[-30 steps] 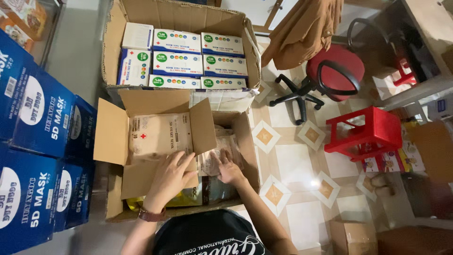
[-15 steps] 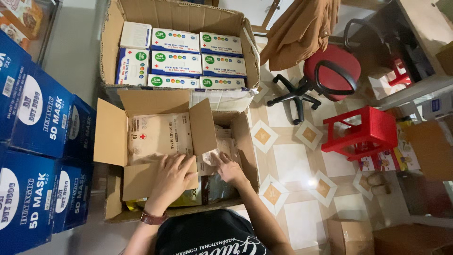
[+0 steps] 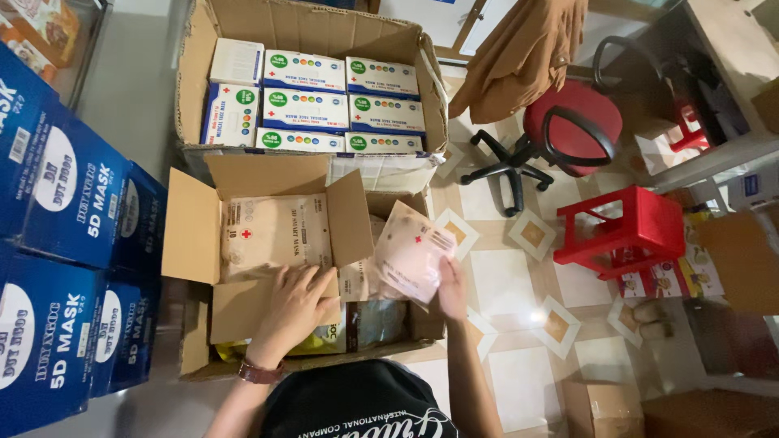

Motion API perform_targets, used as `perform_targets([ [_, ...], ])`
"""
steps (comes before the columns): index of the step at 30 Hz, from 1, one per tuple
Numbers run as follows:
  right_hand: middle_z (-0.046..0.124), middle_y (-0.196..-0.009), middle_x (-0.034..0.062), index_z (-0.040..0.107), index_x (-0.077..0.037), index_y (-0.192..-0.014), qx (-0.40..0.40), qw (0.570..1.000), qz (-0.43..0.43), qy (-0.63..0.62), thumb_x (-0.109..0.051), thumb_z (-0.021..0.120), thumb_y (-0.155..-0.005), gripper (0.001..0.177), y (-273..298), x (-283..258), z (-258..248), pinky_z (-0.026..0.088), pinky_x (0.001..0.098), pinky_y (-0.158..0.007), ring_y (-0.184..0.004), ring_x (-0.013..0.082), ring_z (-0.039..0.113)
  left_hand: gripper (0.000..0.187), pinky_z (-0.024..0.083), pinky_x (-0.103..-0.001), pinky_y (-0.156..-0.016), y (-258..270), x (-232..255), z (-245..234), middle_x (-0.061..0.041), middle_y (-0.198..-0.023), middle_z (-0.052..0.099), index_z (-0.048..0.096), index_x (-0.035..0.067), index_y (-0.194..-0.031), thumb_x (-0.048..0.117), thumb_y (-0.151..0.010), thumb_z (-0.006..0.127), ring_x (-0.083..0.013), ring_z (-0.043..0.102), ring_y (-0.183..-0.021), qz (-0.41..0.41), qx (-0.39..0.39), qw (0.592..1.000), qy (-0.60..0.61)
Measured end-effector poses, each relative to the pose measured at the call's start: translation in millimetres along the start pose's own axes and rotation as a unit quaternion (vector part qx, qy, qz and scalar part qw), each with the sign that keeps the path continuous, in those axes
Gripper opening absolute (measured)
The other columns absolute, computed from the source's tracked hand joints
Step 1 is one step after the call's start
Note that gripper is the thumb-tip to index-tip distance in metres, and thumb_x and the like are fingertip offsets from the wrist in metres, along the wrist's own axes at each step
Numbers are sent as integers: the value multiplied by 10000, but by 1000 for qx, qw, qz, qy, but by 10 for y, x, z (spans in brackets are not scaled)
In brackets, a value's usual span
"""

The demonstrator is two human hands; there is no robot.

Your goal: The person organizes boxes of medical face masks and other packaged items inside a larger cardboard box. They move a chair, stack blue boxes, and arrange smaller white boxes and yellow packages within the container.

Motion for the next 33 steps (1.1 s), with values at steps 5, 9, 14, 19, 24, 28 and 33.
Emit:
perform_targets([
  [5,716,-1051,47,688,18,-1189,7,999,32,-23,-201,558,-1031,300,94,-332,-314,512,263,-856,-958,128,636,587,294,-556,-1128,-43,-26,60,-173,-1336,589,563,152,-1396,451,-898,647,-354,511,-1266,0,-23,999,-25],
  [9,696,-1055,77,688,20,-1211,43,993,97,-41,-194,586,-1056,283,112,-603,-562,517,298,-833,-954,163,641,569,299,-524,-1148,-38,-47,78,-144,-1350,595,562,154,-1414,443,-929,626,-362,519,-1281,-16,-44,999,-9],
  [14,692,-1219,92,613,-7,-1315,58,981,97,-157,-201,559,-1026,352,338,-994,-425,534,320,-923,-1088,184,665,543,475,-492,-1011,-49,76,-58,-158,-1379,616,569,135,-1385,447,-945,632,-325,607,-1211,-3,2,991,135],
  [19,658,-1317,97,549,3,-1379,55,973,92,-206,-214,540,-1029,411,401,-1028,140,507,342,-994,-1179,188,639,550,577,-382,-886,-63,178,-126,-106,-1240,698,472,132,-1496,367,-1009,576,-191,709,-1052,-54,-53,885,459],
  [24,634,-1369,117,518,-3,-1402,-49,951,61,-298,-81,533,-1015,395,493,-994,651,485,361,-1094,-1259,196,619,350,600,-265,-736,-219,24,-614,-24,-1001,752,624,96,-1283,327,-1022,588,-106,735,-899,-32,44,911,410],
  [28,642,-1350,150,526,12,-1314,-191,931,46,-308,-55,502,-1004,318,656,-1048,916,531,472,-1040,-1218,287,652,242,542,-267,-588,-378,-191,-1067,-21,-868,756,708,112,-1142,277,-1019,583,-148,688,-668,-51,67,952,293],
  [33,672,-1274,259,526,30,-1337,-262,944,20,-199,-50,502,-1001,346,755,-1141,1021,547,461,-987,-1128,352,683,161,569,-359,-633,-671,-634,-1683,-93,-897,775,722,177,-1103,208,-1039,578,-236,745,-767,-62,141,975,159],
])
Point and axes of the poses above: each hand's wrist, its own y-axis away from the middle knuckle, its own z-axis out of the palm, x = y × z, the point moved 6 cm from there along -y, towards the middle knuckle
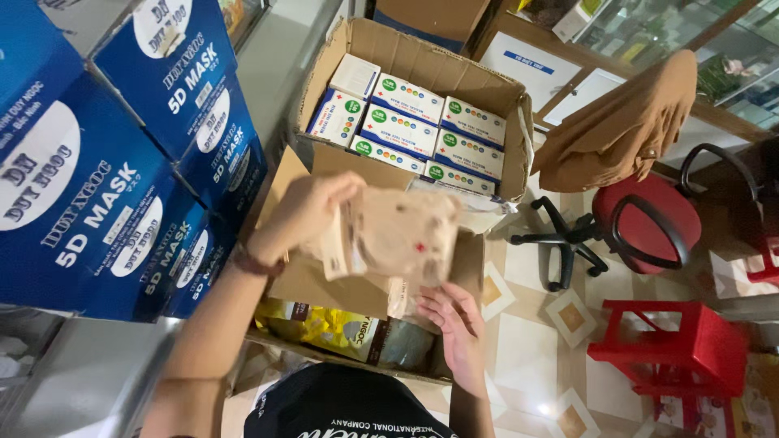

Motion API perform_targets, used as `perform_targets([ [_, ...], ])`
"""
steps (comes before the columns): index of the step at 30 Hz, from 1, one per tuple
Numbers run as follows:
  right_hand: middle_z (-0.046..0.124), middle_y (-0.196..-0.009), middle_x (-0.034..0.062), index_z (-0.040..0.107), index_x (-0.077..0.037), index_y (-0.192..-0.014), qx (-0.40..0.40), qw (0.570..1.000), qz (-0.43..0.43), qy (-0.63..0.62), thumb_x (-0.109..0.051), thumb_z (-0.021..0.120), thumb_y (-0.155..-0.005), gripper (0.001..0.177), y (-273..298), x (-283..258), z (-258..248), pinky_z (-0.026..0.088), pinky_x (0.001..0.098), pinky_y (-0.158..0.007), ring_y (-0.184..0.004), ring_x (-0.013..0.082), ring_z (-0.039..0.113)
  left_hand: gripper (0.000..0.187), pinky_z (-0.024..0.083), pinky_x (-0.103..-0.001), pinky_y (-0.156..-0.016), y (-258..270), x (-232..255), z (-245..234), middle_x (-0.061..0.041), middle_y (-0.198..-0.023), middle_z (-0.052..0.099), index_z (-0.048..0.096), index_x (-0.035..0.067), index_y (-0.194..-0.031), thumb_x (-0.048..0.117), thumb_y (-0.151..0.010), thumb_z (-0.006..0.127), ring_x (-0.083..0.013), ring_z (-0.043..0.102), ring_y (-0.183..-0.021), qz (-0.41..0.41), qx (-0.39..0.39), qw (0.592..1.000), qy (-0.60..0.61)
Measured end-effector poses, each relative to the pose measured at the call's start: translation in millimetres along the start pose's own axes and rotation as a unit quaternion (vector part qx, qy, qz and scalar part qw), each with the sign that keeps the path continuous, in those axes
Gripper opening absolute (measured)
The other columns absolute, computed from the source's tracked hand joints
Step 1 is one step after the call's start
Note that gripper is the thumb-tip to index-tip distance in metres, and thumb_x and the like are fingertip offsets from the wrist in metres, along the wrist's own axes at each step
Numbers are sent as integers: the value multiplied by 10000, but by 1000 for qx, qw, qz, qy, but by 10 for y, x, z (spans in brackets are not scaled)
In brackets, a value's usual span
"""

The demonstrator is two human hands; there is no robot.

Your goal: The person organizes boxes of medical face masks and other packaged items inside a larger cardboard box. They move a chair, stack blue boxes, and arrange smaller white boxes and yellow packages within the container.

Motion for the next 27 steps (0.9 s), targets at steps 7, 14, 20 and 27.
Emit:
perform_targets([
  [7,675,-1256,266,593,87,-1256,32,998,32,48,-71,502,-1032,289,96,-32,-47,550,436,-988,-1118,342,695,155,564,-446,-765,-612,-778,102,-115,-966,761,767,164,-1020,216,-945,641,-315,734,-893,-28,-63,993,-97],
  [14,679,-1270,250,598,86,-1250,33,997,29,65,-102,498,-1035,302,155,9,-214,556,429,-988,-1124,327,700,184,543,-457,-841,-732,-1652,744,-97,-1003,762,773,151,-1004,236,-926,629,-321,716,-967,-47,-174,978,-107],
  [20,682,-1268,233,602,84,-1243,37,995,28,83,-112,495,-1046,298,147,73,-226,557,426,-996,-1132,315,697,199,550,-455,-876,-730,-1820,926,-114,-1022,763,778,155,-1032,246,-936,629,-329,719,-976,-67,-188,973,-120],
  [27,684,-1263,215,605,73,-1239,26,995,30,94,-121,483,-1052,296,93,71,-147,555,429,-1009,-1140,300,690,529,385,-531,-1072,-570,-1653,961,-252,-1501,418,660,173,-1335,68,-818,697,-490,356,-1382,-59,-143,956,-248],
])
Point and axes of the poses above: each hand's wrist, its own y-axis away from the middle knuckle, its own z-axis out of the palm, x = y × z, the point moved 6 cm from there along -y, towards the middle knuckle
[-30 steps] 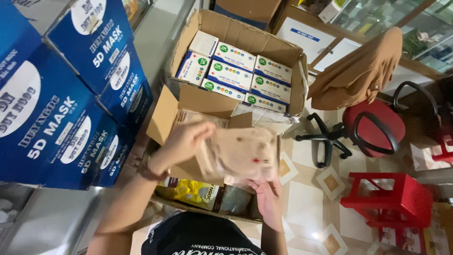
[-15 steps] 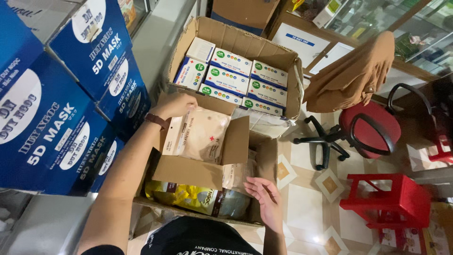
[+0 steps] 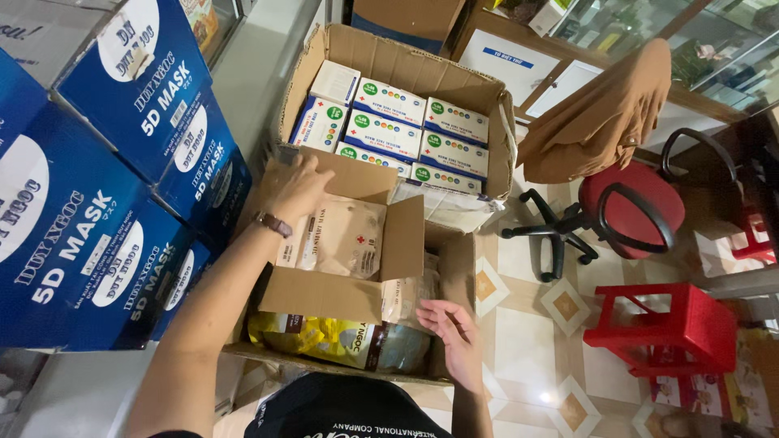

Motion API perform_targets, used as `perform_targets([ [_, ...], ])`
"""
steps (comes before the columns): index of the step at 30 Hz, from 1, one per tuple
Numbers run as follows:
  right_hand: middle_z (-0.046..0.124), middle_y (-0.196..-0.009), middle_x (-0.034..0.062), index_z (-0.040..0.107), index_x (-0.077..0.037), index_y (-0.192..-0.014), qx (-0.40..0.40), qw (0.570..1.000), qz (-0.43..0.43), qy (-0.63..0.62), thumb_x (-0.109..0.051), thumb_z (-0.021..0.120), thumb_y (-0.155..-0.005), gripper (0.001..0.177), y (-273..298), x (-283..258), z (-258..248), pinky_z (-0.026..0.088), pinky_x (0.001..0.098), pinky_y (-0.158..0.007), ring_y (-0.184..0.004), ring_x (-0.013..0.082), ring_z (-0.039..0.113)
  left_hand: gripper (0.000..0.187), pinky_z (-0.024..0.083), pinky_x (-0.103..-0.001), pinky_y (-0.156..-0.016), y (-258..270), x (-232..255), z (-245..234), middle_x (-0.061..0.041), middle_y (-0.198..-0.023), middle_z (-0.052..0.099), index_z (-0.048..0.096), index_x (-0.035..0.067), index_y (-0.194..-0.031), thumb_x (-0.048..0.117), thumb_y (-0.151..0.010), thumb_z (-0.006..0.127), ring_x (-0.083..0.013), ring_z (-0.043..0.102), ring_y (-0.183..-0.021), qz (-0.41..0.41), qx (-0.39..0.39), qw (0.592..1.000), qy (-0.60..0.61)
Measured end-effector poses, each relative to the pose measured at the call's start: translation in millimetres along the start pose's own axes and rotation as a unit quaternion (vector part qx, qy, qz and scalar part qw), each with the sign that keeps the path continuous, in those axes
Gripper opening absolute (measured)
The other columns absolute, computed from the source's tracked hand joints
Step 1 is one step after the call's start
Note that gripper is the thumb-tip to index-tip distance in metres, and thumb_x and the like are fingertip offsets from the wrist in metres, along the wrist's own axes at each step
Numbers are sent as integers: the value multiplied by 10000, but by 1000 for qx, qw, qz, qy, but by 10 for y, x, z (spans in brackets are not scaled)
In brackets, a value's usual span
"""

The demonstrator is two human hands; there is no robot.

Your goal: The person organizes boxes of medical face masks and other packaged items inside a larger cardboard box. They move a chair, stack blue boxes, and arrange smaller white boxes and yellow packages within the container.

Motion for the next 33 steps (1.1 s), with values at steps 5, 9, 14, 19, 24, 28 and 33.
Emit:
perform_targets([
  [5,689,-1241,198,605,72,-1233,-5,1000,8,15,-121,508,-1048,284,-99,29,-22,554,415,-1017,-1150,283,688,641,291,-622,-1215,427,323,302,-235,-1632,303,563,229,-1479,242,-869,761,-419,277,-1508,52,-61,996,-29],
  [9,696,-1204,171,637,76,-1219,17,997,21,75,-121,542,-1040,283,-169,129,-94,556,390,-987,-1116,265,694,808,210,-619,-1220,799,699,530,-290,-1620,148,510,229,-1469,428,-763,847,-488,93,-1514,76,-134,988,9],
  [14,695,-1176,146,630,63,-1223,-15,995,41,88,-138,542,-1036,289,-240,301,-128,560,362,-1003,-1109,236,700,762,221,-612,-1203,998,763,540,-372,-1619,83,556,276,-1435,459,-756,849,-554,40,-1518,58,-118,991,16],
  [19,724,-1152,148,631,55,-1234,-35,988,55,138,-171,534,-1039,314,-260,434,-177,580,347,-972,-1066,230,725,784,200,-603,-1211,948,711,629,-359,-1624,91,528,298,-1456,479,-763,846,-534,21,-1524,47,-161,986,6],
  [24,734,-1154,122,626,37,-1235,-38,979,75,184,-188,550,-1035,311,-281,581,-313,571,288,-942,-1059,169,732,832,193,-574,-1235,929,709,475,-323,-1619,149,475,323,-1497,557,-768,800,-478,50,-1527,53,-171,984,5],
  [28,745,-1002,163,661,-11,-1289,6,894,57,444,-217,652,-988,364,-381,745,-626,561,296,-803,-885,215,690,894,150,-605,-1231,941,790,242,-97,-1603,309,360,261,-1560,564,-815,750,-394,105,-1555,64,-218,974,7],
  [33,691,-1261,244,581,-28,-1401,-85,779,-39,620,-312,738,-965,543,-579,1110,-691,553,371,-870,-1076,361,705,763,334,-479,-1190,1249,908,-276,-227,-1604,308,420,240,-1539,441,-866,719,-367,320,-1480,78,-60,986,133],
])
Point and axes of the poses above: each hand's wrist, its own y-axis away from the middle knuckle, its own z-axis out of the palm, x = y × z, the point moved 6 cm from there along -y, towards the middle knuckle
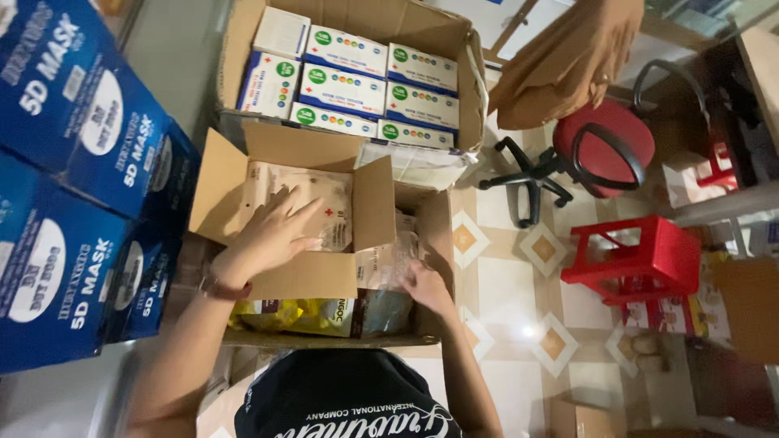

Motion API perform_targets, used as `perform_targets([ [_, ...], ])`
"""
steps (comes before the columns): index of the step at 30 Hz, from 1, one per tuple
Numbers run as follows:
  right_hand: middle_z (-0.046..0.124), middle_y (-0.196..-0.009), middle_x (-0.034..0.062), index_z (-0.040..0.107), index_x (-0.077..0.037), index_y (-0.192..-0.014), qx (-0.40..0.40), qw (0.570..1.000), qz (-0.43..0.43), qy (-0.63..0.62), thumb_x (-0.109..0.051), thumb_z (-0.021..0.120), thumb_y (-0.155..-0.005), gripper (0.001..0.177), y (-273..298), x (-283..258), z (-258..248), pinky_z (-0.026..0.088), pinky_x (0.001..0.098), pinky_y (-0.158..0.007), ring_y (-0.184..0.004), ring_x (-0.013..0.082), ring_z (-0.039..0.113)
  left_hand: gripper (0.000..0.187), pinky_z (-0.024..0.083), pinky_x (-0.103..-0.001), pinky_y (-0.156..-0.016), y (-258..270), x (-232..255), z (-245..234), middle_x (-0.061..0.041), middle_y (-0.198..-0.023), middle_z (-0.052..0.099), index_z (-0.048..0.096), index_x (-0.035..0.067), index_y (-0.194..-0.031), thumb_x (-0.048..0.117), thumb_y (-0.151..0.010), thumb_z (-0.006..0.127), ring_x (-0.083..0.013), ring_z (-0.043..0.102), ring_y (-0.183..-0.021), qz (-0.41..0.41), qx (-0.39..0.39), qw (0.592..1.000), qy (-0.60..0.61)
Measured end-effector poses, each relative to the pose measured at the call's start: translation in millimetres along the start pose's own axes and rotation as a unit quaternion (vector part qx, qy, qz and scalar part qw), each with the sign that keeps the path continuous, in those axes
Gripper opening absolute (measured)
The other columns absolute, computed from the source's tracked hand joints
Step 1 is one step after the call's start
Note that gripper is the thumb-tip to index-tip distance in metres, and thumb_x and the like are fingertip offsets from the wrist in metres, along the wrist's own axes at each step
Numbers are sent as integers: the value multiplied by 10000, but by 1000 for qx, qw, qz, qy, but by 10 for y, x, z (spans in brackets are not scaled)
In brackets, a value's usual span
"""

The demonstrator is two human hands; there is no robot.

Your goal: The person organizes boxes of medical face masks and other packaged items inside a larger cardboard box. They move a chair, stack blue boxes, and arrange smaller white boxes and yellow packages within the container.

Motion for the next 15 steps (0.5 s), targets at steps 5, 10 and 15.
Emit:
perform_targets([
  [5,34,-1652,357,88,-103,-1637,-188,975,5,119,-276,674,-909,951,-185,74,727,625,248,-645,-1344,595,402,671,363,-511,-1160,237,399,184,-130,-1591,392,462,211,-1533,433,-933,666,-334,390,-1458,25,54,997,-57],
  [10,-58,-1579,448,-148,-101,-1618,-206,975,50,66,-281,719,-840,1179,-214,132,1028,582,424,-877,-1383,591,328,626,347,-559,-1129,485,564,275,-121,-1445,503,549,195,-1417,507,-881,635,-352,477,-1333,21,118,985,-125],
  [15,90,-1493,425,-75,-111,-1554,-61,982,-73,164,-339,870,-658,1322,-227,24,954,393,672,-1108,-1377,690,336,591,305,-551,-1164,545,458,429,-116,-1400,553,568,166,-1415,500,-928,594,-335,490,-1336,-1,88,992,-86],
])
Point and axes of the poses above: each hand's wrist, its own y-axis away from the middle knuckle, its own z-axis out of the palm, x = y × z, the point moved 6 cm from there along -y, towards the middle knuckle
